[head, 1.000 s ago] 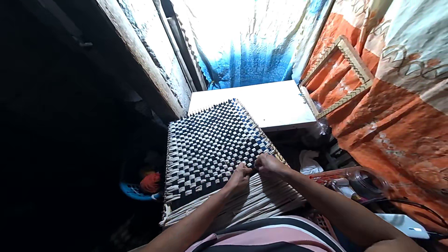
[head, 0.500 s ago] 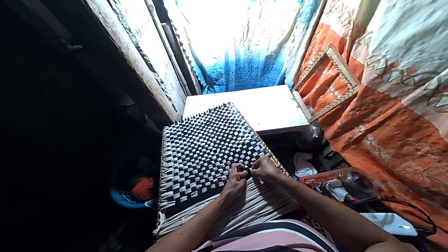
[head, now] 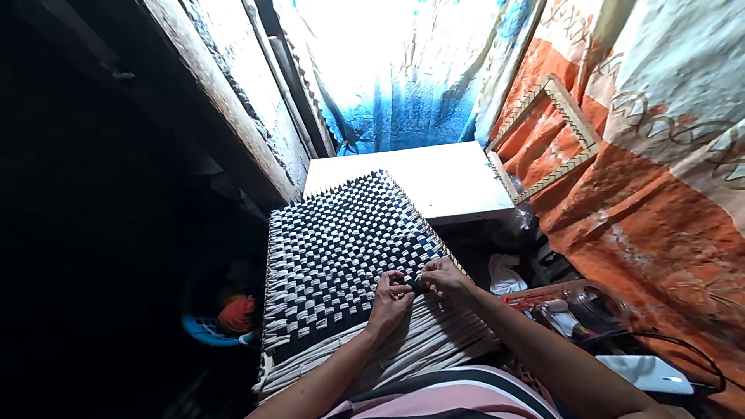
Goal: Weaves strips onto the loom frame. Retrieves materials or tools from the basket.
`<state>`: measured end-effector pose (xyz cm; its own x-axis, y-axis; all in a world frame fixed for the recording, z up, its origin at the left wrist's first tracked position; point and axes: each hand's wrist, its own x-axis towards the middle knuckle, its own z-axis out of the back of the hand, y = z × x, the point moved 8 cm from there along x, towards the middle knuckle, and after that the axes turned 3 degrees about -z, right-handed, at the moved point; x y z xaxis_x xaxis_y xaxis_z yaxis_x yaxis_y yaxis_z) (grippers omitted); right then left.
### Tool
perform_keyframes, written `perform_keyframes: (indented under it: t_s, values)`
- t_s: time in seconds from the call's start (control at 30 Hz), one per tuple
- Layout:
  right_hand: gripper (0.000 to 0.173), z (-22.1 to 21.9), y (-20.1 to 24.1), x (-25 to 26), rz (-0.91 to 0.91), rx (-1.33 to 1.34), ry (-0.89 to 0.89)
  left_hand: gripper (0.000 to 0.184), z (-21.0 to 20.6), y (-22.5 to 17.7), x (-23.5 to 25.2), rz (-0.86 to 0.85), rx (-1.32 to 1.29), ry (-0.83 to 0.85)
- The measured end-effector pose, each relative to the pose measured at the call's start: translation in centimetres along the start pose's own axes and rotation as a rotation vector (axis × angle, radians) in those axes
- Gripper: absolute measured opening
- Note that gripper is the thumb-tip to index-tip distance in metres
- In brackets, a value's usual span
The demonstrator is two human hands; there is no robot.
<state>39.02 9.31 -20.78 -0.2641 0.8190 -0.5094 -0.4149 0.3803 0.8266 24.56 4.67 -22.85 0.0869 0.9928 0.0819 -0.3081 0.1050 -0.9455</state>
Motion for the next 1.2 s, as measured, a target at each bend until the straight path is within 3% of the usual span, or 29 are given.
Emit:
perform_keyframes:
  t_s: [0.07,0.17,0.3,0.4,0.5,0.73,0.93,1.07,1.2]
  values:
    - [0.013,0.2,0.7,-0.4,0.027,0.055,0.029,0.011,0.7,-0.5,0.1,-0.027,0.069,-0.023]
    - [0.014,1.9,1.5,-0.8,0.079,0.167,-0.025,0.012,1.1,-1.6,0.6,-0.135,0.206,0.081]
    - [0.009,4.1,0.8,-0.3,0.019,0.527,-0.02,0.015,1.2,-1.2,1.1,-0.113,0.263,0.184]
    - [0.009,4.3,0.4,-0.4,-0.013,0.604,0.02,0.012,1.2,-1.0,1.0,-0.153,0.273,0.141]
    - [0.024,4.7,1.0,-1.0,-0.027,0.561,0.038,0.01,1.3,-1.5,0.6,-0.256,0.308,0.062]
    - [0.027,8.2,-0.2,-0.3,-0.016,0.834,-0.28,0.01,1.0,-2.5,1.4,-0.355,0.455,-0.04]
    - [0.028,10.6,-2.8,0.2,-0.074,1.068,-0.442,0.018,1.3,-1.0,2.2,-0.395,0.365,0.048]
    - [0.026,10.2,-0.3,-0.2,0.055,0.841,-0.316,0.017,1.8,-0.4,2.3,-0.298,0.194,0.131]
    - [0.022,7.2,5.7,-3.0,0.332,0.451,-0.161,0.026,1.1,-4.5,2.5,-0.213,-0.007,0.186]
